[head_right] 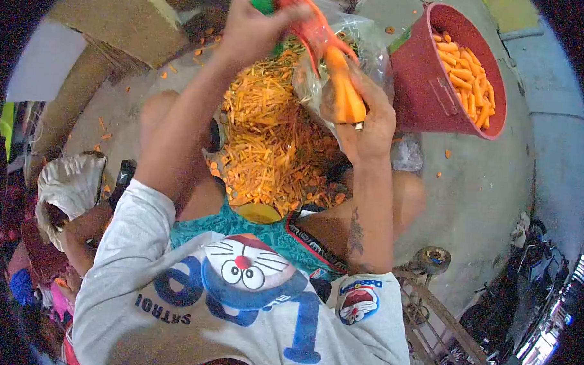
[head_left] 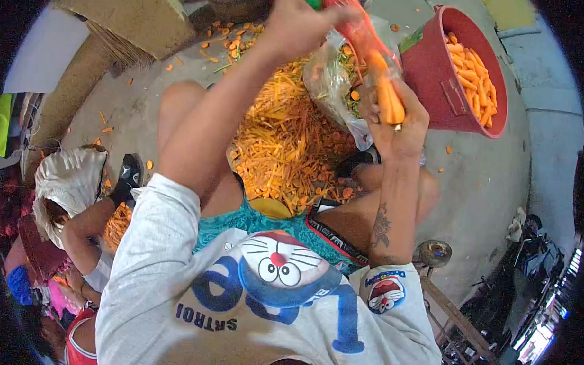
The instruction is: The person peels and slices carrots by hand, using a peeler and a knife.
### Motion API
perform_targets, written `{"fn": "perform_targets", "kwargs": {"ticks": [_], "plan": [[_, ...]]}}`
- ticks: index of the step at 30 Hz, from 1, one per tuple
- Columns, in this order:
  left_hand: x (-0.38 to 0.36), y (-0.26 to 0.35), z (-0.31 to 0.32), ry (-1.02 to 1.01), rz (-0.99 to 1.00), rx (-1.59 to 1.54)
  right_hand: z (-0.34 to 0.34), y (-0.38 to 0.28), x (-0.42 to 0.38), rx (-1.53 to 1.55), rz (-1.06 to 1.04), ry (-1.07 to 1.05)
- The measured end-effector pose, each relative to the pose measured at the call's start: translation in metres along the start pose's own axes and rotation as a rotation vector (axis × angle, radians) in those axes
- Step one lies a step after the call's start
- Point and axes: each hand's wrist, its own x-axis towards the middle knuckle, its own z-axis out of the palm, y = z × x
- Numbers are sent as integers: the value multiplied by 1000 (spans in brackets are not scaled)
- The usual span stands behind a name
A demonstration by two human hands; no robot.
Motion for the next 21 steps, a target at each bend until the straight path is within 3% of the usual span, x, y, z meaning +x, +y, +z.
{"fn": "perform_targets", "kwargs": {"ticks": [2, 3, 4, 5, 6, 7, 8, 9, 11, 13, 15, 16, 17, 18, 19, 20, 21], "plan": [[6, 1, -14, 88, -72, -48, -9, -1, 8, 62, 75, -261], [9, 2, -18, 175, -146, -103, -9, -1, 8, 65, 67, -264], [1, 0, -14, 223, -208, 105, -9, -2, 9, 72, 77, -203], [-5, -4, -5, 222, -202, 103, -10, -4, 9, 80, 90, -140], [-19, 7, 16, 105, -39, 96, 3, -5, 6, 79, 89, -138], [-27, 13, 28, -12, 123, 88, 26, -6, 2, 59, 49, 82], [-22, 5, 22, -11, 118, 84, 37, -6, -1, 38, 11, 305], [-12, -10, 8, 52, 36, 51, 27, -4, -1, 35, 20, 312], [4, -25, -20, 180, -113, 0, -2, -2, 4, 87, 69, -205], [0, 0, -16, 102, -6, 22, -12, 1, 9, 114, 63, -227], [-19, -2, 9, 203, -92, 320, -2, -2, 10, 132, 60, -246], [0, 109, 42, 521, -568, -389, 23, -2, 5, 58, -6, 21], [-4, 85, 36, 521, -573, -392, 35, -2, 2, -19, -71, 287], [-13, 42, 24, 175, -236, -175, 24, -1, 2, -21, -65, 294], [-19, 15, 12, -169, 99, 43, 4, 0, 2, -15, -29, 73], [-11, 21, 2, -83, -56, 65, -9, 0, 2, -5, 5, -155], [-5, 14, -8, -81, -54, 70, -11, -1, 3, -4, 5, -161]]}}
